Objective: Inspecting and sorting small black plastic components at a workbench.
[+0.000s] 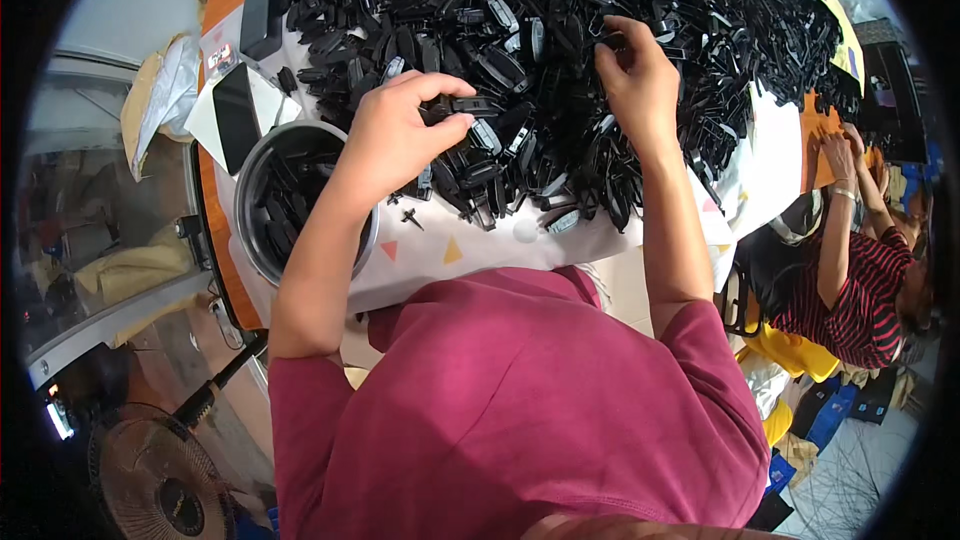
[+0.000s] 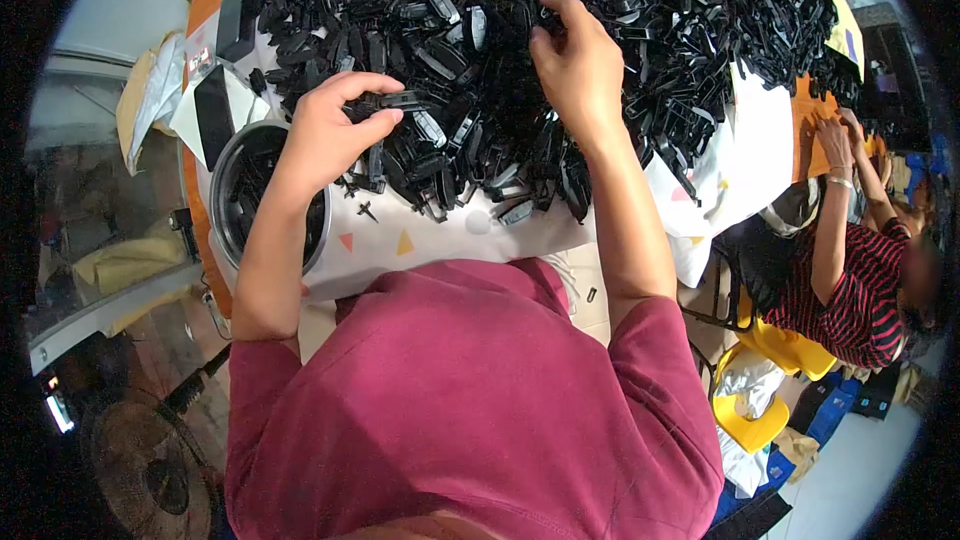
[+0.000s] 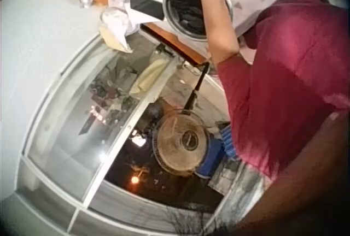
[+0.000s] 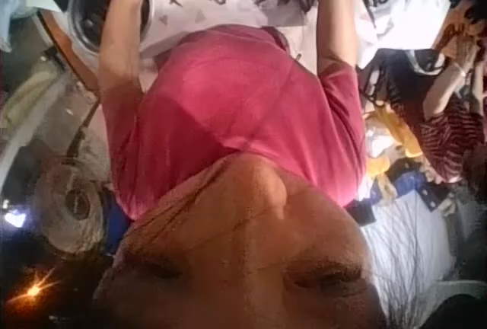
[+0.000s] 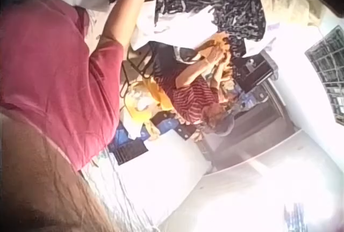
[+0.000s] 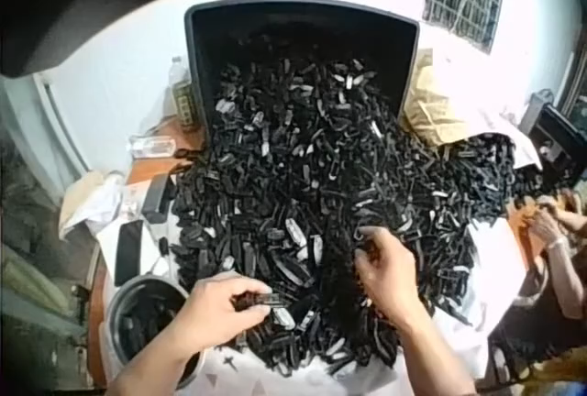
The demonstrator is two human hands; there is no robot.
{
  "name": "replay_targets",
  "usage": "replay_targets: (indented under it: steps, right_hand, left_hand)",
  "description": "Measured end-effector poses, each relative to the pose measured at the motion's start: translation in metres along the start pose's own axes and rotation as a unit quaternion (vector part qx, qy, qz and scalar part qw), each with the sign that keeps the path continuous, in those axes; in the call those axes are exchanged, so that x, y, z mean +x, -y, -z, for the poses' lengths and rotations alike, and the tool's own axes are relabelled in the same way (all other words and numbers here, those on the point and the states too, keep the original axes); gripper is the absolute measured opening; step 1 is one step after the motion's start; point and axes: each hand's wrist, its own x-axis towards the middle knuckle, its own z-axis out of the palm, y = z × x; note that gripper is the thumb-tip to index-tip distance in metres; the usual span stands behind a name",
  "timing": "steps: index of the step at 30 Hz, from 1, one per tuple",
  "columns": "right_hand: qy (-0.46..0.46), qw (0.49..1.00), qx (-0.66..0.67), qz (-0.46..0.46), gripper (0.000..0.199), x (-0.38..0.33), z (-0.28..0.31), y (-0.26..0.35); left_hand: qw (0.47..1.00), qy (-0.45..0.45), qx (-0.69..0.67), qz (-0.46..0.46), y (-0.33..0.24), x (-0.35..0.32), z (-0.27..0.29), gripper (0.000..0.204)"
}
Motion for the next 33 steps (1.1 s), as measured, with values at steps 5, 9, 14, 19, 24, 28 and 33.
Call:
replay_targets:
  steps: [5,9,14,19,24,28,33]
  right_hand:
    - [0.086,0.804,0.586,-0.051,0.019,-0.030,0.008,0.050]
    - [0.114,0.782,0.609,-0.068,0.030,-0.052,-0.005,0.047]
    - [0.008,0.865,0.498,0.059,0.029,-0.051,0.004,0.054]
    - [0.066,0.937,0.255,0.229,0.028,-0.044,0.028,0.046]
    - [0.031,0.932,0.263,0.246,0.032,-0.044,0.031,0.049]
    - [0.050,0.934,0.241,0.258,0.030,-0.045,0.030,0.047]
    - [0.101,0.929,0.185,0.304,0.035,-0.048,0.036,0.049]
  left_hand:
    - [0.978,0.015,-0.208,0.023,-0.013,0.003,-0.011,0.028]
    - [0.914,-0.014,-0.406,0.020,-0.028,-0.003,-0.018,0.032]
    - [0.913,-0.109,-0.389,-0.058,-0.030,-0.010,-0.025,0.032]
    - [0.962,-0.118,-0.220,-0.113,-0.027,-0.014,-0.017,0.041]
    - [0.968,-0.098,-0.206,-0.101,-0.037,-0.016,-0.011,0.049]
    - [0.970,-0.101,-0.120,-0.188,-0.034,-0.015,-0.007,0.048]
    - [0.963,-0.081,-0.023,-0.256,-0.032,-0.017,-0.003,0.038]
